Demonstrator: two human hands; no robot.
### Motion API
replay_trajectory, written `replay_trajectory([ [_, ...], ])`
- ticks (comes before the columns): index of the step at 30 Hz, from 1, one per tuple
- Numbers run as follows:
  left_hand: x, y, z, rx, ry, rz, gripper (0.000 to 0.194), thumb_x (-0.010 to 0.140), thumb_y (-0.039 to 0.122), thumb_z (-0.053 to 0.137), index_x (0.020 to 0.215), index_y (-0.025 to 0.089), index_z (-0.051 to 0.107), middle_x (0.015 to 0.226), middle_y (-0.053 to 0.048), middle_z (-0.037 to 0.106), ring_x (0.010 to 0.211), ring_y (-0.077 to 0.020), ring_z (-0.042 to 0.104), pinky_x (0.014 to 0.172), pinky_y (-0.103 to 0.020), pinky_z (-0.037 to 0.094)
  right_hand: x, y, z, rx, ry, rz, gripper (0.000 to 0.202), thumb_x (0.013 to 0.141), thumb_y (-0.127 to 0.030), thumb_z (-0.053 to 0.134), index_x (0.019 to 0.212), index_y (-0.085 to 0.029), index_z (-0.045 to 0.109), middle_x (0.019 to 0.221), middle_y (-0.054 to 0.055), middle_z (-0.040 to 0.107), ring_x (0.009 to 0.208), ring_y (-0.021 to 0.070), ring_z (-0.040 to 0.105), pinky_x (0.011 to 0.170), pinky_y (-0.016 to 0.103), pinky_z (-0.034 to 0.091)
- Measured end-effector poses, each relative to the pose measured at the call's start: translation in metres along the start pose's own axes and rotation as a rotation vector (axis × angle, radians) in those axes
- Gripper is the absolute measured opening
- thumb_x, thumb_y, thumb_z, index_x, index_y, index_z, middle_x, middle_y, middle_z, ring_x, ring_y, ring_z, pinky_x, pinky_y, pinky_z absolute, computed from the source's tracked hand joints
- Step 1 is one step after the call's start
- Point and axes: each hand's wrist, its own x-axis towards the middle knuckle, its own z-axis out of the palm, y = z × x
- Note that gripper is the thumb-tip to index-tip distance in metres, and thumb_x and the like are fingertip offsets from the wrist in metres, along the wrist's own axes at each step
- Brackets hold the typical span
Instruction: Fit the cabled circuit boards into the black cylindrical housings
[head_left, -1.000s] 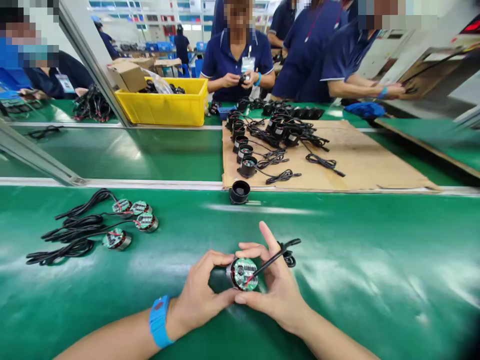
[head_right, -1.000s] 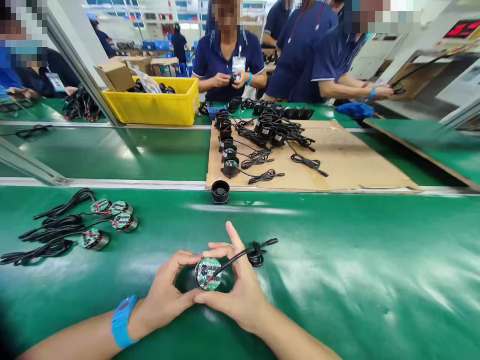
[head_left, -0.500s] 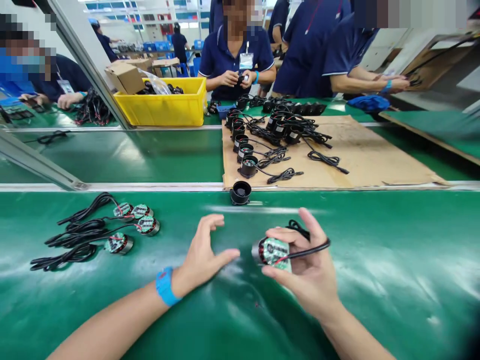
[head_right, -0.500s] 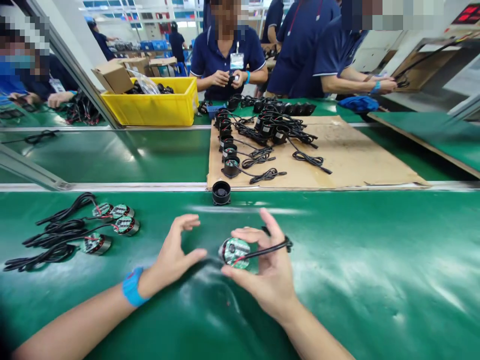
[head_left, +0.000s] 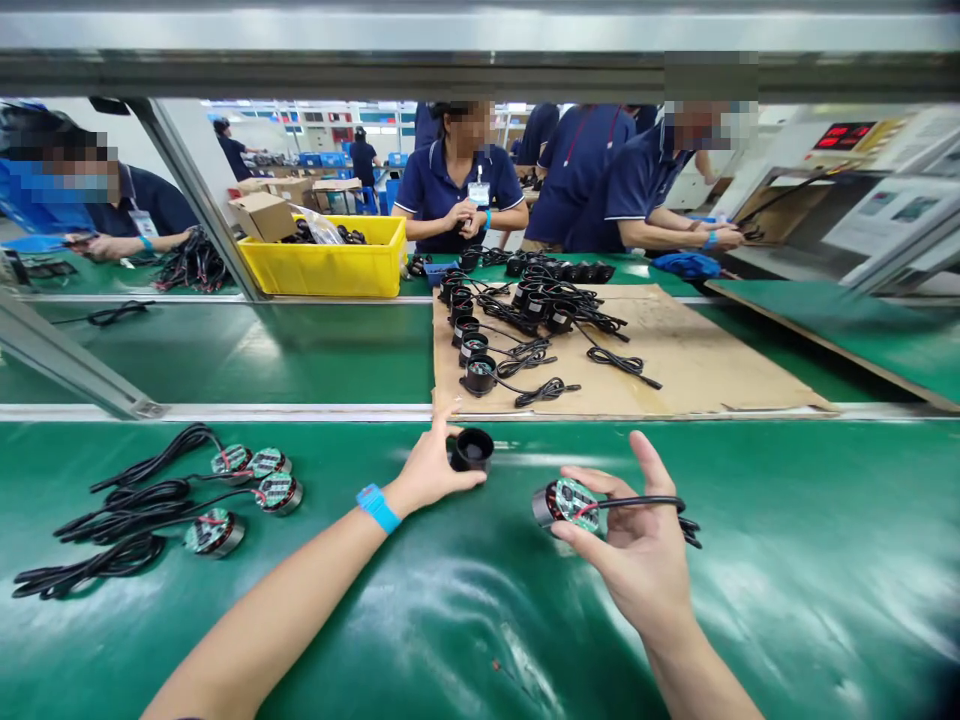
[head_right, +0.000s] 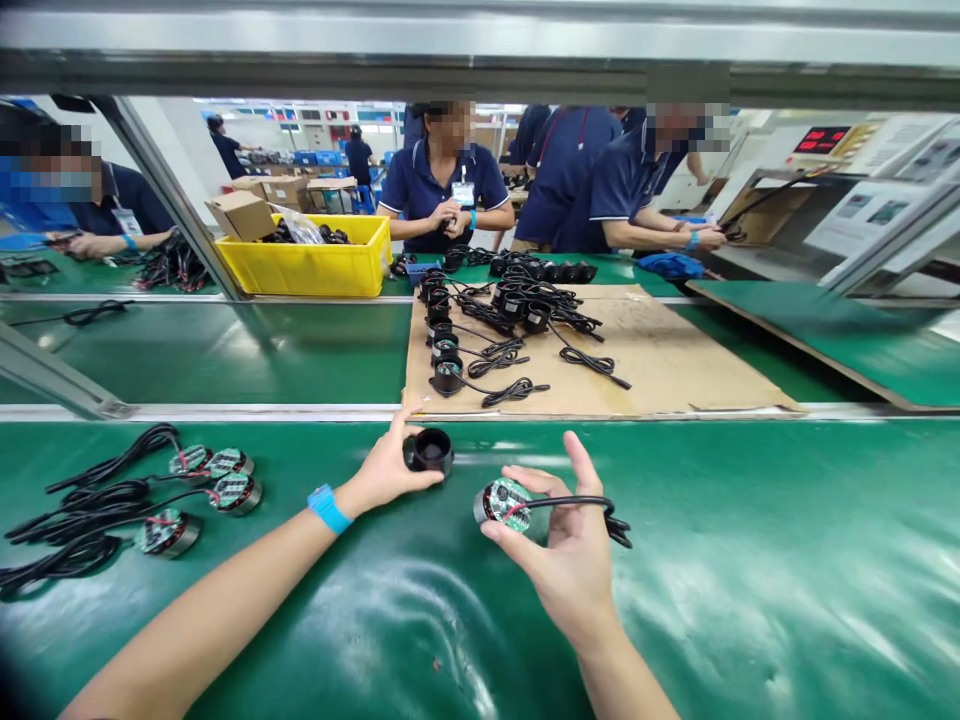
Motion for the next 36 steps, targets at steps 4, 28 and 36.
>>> replay_trajectory([
  [4,-0.055,0.005,-0.03,-0.184,-0.437,0.078,0.11,0.067,0.018,0.084,0.155,0.027,0.019,0.13,-0.009,0.068,0.123,-0.0281,0.063,0.111,-0.044,0.042,0.0,-0.004,-0.002,0.038,-0.01,-0.014,0.114,0.067,-0.029,0.093,0.158,-0.035,0.026,0.105,0.004,0.076,0.11,0.0263,0.068,0.108,0.055,0.048],
  [28,-0.117,-0.002,-0.015,-0.04,-0.377,0.067,0.142,0.062,0.031,0.097,0.16,0.031,-0.006,0.13,-0.009,0.065,0.129,-0.0349,0.054,0.113,-0.053,0.033,-0.023,-0.002,0.024,0.083,-0.23,-0.038,0.112,0.07,-0.029,0.094,0.158,-0.037,0.025,0.107,0.0,0.077,0.115,0.0228,0.066,0.108,0.045,0.048],
  [36,-0.1,0.0,-0.028,-0.053,-0.595,0.143,0.104,0.064,0.025,0.09,0.15,0.026,0.032,0.144,-0.011,0.057,0.126,-0.0338,0.054,0.109,-0.047,0.036,-0.048,0.005,0.049,0.029,-0.476,-0.122,0.117,0.072,-0.048,0.089,0.162,-0.035,0.014,0.109,0.004,0.077,0.116,0.0284,0.066,0.109,0.052,0.046],
])
